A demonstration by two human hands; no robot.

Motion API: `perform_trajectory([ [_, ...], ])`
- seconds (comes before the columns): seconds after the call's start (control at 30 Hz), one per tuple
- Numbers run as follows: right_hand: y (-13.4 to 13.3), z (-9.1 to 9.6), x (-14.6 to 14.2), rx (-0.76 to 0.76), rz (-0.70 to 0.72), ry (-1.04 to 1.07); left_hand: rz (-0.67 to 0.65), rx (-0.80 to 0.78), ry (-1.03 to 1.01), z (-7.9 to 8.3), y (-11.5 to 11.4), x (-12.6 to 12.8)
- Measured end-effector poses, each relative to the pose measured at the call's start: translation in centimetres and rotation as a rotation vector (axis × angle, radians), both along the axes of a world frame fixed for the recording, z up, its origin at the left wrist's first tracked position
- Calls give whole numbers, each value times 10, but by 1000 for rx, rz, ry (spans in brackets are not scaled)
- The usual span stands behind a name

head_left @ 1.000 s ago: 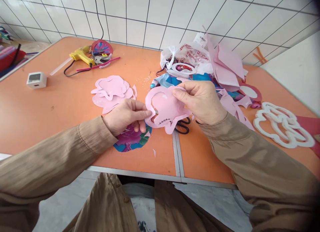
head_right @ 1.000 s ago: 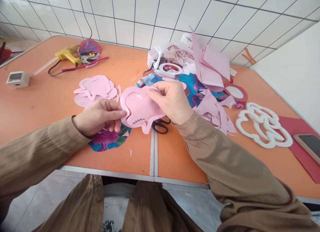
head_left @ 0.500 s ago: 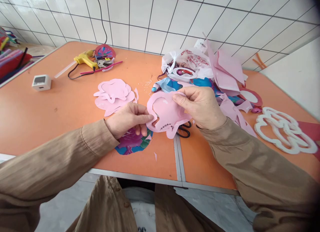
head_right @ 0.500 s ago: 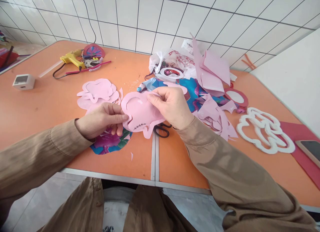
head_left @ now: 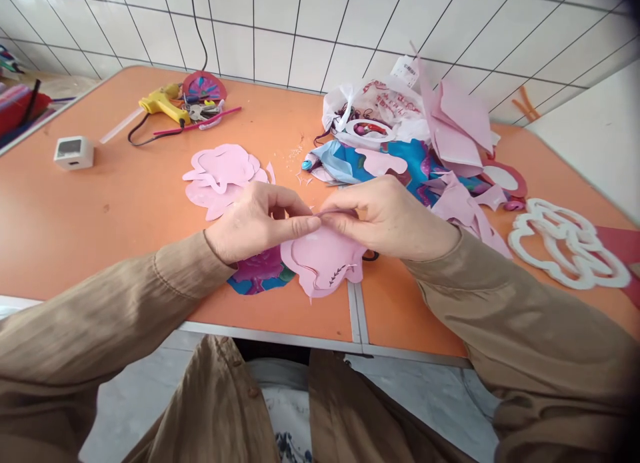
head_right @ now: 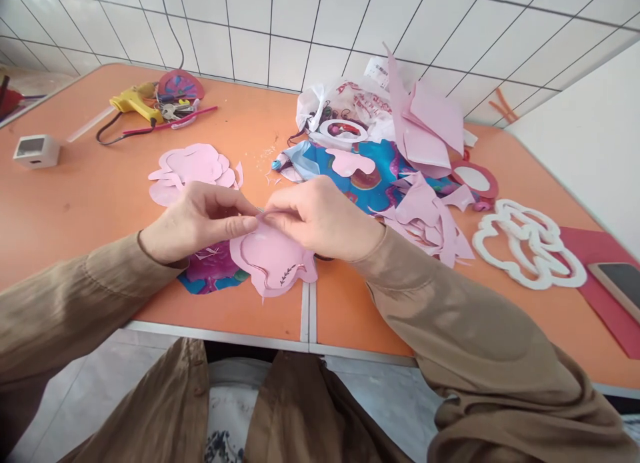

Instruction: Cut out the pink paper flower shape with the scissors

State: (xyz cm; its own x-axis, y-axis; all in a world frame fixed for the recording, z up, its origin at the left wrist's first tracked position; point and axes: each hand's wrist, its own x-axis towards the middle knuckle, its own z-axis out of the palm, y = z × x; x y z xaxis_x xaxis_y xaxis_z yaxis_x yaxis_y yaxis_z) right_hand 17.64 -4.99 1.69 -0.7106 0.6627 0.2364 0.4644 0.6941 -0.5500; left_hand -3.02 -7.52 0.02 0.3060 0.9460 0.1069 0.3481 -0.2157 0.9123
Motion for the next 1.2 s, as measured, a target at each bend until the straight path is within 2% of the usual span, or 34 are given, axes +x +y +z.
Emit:
perform_trajectory([
  [0.1,-1,0,-3,70,44,-74,-132,4,-23,-4,1,1],
  [0.23,1,-3,-6,95,48,-104,-159,-1,3,-4,2,-1],
  [0.37,0,-3,-9,69,42,-51,-142,-56,31,0,1,-2],
  [0.6,0,10,-1,-106,-63,136,-94,-110,-46,-1,0,-2],
  [0.77,-3,14,1,-112,-114,165,-77,-118,-84,-2,-1,-1],
  [0.97,-4,10,-1,-61,-163,186,-74,-160,-136,-1,-2,0],
  [1.2,-3,6,-2,-78,-178,176,-57,-198,-141,-2,-1,0],
])
